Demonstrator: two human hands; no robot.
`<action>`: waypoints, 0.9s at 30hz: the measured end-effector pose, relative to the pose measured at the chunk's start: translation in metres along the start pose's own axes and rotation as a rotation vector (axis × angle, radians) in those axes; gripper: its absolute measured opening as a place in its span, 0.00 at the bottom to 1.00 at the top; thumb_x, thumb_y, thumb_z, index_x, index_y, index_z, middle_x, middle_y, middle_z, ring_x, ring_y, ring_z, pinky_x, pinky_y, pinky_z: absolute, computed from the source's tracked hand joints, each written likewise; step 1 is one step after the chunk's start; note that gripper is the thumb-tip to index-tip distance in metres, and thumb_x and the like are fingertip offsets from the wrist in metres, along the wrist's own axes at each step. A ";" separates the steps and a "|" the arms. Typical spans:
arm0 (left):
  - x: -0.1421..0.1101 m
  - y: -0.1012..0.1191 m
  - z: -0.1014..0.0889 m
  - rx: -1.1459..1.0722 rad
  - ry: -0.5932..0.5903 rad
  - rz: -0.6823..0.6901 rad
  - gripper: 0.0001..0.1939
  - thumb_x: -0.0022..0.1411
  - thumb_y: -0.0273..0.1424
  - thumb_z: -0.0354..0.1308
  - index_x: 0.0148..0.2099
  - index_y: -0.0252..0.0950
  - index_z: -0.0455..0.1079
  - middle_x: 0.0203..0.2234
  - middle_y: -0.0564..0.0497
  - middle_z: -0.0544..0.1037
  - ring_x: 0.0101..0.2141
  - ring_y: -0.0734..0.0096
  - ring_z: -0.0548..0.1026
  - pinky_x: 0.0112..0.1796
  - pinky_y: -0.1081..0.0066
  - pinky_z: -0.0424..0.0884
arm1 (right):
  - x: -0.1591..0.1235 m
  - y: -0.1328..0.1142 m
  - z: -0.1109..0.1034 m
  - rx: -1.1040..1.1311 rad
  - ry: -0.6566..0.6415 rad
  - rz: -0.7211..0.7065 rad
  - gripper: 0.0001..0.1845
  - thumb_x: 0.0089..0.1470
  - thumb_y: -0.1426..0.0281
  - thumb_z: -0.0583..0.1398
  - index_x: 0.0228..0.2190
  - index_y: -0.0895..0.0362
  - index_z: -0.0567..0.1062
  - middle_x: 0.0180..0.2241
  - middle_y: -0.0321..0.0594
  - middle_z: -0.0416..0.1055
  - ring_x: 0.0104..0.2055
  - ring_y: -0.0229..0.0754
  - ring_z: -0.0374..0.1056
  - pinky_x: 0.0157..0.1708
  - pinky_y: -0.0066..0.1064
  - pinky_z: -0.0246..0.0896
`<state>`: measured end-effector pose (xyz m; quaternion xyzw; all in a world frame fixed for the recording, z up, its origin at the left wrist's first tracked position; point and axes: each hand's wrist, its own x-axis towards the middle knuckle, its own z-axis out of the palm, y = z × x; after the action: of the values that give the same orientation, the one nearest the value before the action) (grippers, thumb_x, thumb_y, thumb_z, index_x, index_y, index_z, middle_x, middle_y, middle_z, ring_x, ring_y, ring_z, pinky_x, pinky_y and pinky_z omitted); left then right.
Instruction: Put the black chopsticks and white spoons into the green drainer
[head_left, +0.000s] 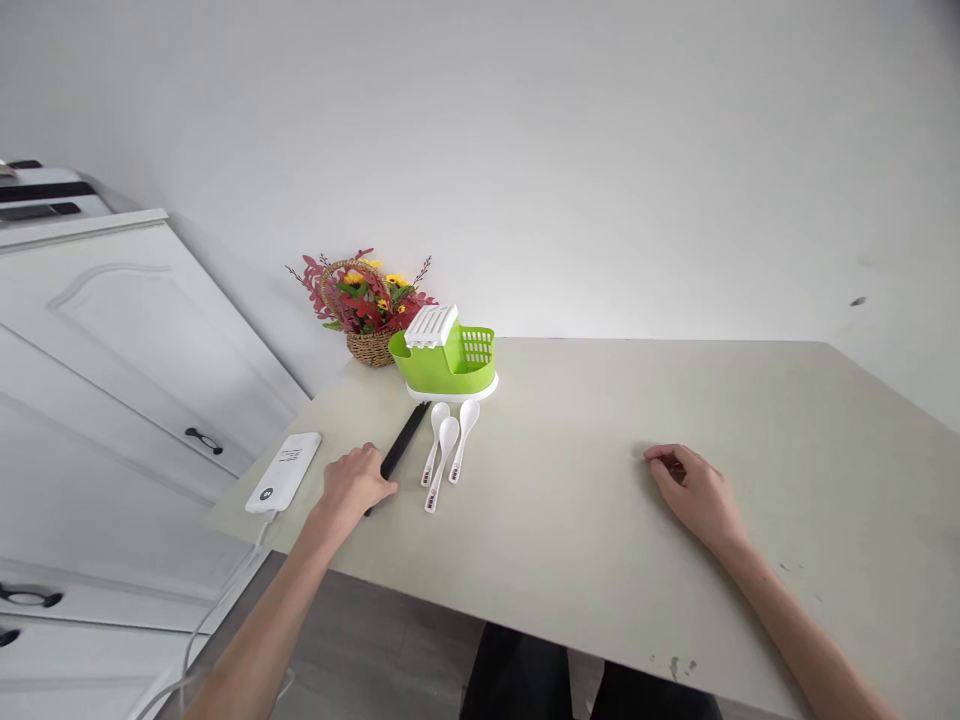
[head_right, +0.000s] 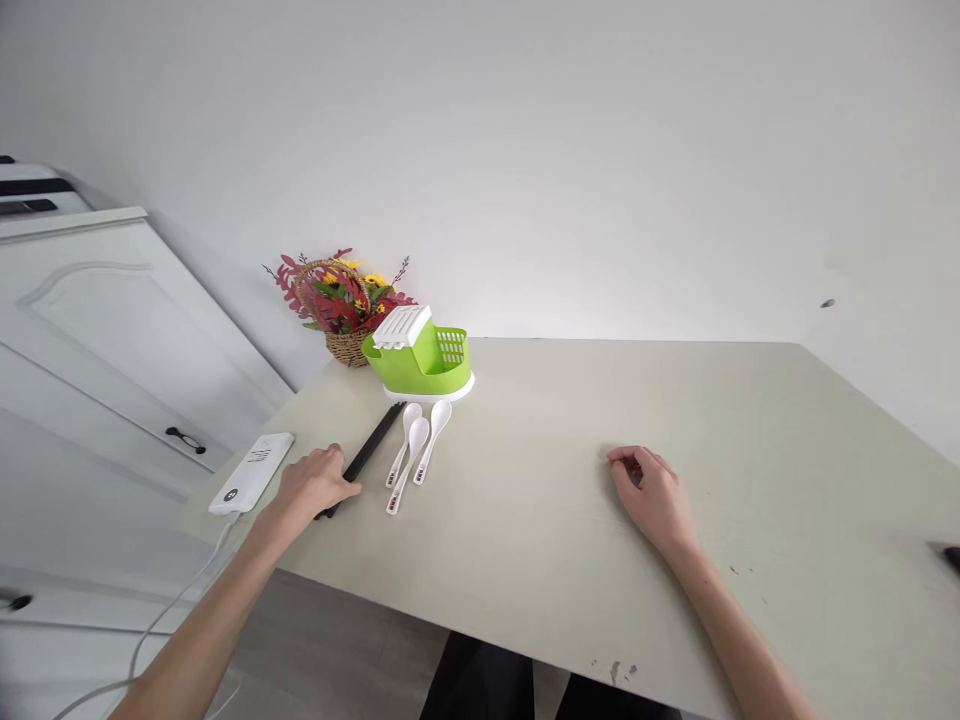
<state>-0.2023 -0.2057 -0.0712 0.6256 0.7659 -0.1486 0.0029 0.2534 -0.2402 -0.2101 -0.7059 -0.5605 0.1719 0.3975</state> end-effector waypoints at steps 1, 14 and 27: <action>0.000 0.001 -0.002 0.006 -0.008 0.002 0.17 0.53 0.34 0.62 0.46 0.34 0.73 0.40 0.36 0.82 0.42 0.43 0.81 0.37 0.61 0.71 | 0.000 0.000 0.000 0.002 -0.001 -0.001 0.15 0.55 0.59 0.55 0.36 0.51 0.78 0.37 0.42 0.79 0.37 0.48 0.72 0.38 0.39 0.63; 0.011 0.005 -0.003 0.038 -0.054 0.014 0.17 0.50 0.31 0.63 0.45 0.35 0.75 0.41 0.36 0.83 0.45 0.43 0.81 0.40 0.61 0.71 | 0.001 0.002 0.002 0.010 0.000 -0.007 0.15 0.54 0.59 0.55 0.36 0.52 0.78 0.38 0.41 0.79 0.36 0.48 0.72 0.39 0.40 0.62; 0.017 -0.001 0.016 0.044 -0.080 0.010 0.31 0.62 0.30 0.56 0.67 0.31 0.60 0.55 0.31 0.77 0.55 0.41 0.77 0.50 0.55 0.71 | 0.001 0.004 0.002 0.017 -0.024 0.033 0.15 0.55 0.59 0.55 0.37 0.50 0.78 0.39 0.39 0.79 0.38 0.47 0.72 0.41 0.39 0.63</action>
<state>-0.2103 -0.1930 -0.0898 0.6231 0.7584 -0.1902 0.0202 0.2547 -0.2391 -0.2137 -0.7096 -0.5521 0.1914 0.3938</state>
